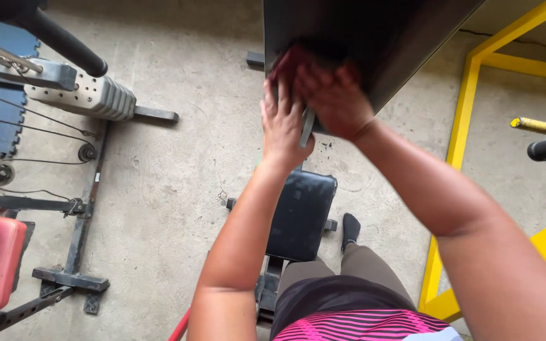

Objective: The recorder is cleaning various pieces of weight training equipment in a gym using a spray bottle and a cloth.

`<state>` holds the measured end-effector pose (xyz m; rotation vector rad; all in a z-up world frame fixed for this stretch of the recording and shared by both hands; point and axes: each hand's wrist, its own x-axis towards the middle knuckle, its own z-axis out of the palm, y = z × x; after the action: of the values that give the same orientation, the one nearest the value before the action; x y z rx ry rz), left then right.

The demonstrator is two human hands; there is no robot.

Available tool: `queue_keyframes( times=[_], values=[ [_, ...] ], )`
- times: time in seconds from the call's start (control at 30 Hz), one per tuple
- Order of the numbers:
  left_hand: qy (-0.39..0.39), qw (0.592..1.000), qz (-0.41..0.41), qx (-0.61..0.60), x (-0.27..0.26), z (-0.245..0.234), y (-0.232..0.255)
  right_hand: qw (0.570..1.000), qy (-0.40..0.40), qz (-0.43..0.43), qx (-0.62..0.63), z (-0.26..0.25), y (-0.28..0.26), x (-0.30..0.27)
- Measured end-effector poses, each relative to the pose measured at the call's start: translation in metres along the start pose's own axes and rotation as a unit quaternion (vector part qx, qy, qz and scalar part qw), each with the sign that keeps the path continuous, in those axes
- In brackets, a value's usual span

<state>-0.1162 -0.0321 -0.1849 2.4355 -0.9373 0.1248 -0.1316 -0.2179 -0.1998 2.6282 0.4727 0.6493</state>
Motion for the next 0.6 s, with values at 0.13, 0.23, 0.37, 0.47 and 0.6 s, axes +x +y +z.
queue_keyframes(
  times=[0.13,0.23,0.37,0.47,0.6],
  values=[
    [-0.108,0.983,-0.146,-0.035,-0.042,0.054,-0.01,0.997,-0.016,-0.071,-0.015,0.045,-0.054,-0.045],
    [-0.263,0.947,-0.186,0.005,-0.052,0.083,-0.003,0.995,-0.018,-0.099,0.008,0.077,-0.066,-0.087],
    [-0.368,0.922,-0.096,0.077,-0.052,0.13,0.031,0.981,-0.071,-0.169,-0.056,0.05,-0.023,-0.119],
    [-0.31,0.941,-0.131,0.014,-0.054,0.143,0.062,0.971,-0.1,-0.204,-0.073,0.049,0.007,-0.154],
    [-0.329,0.942,-0.057,0.044,-0.061,0.145,0.041,0.97,-0.096,-0.208,-0.083,0.052,0.0,-0.131]
  ],
)
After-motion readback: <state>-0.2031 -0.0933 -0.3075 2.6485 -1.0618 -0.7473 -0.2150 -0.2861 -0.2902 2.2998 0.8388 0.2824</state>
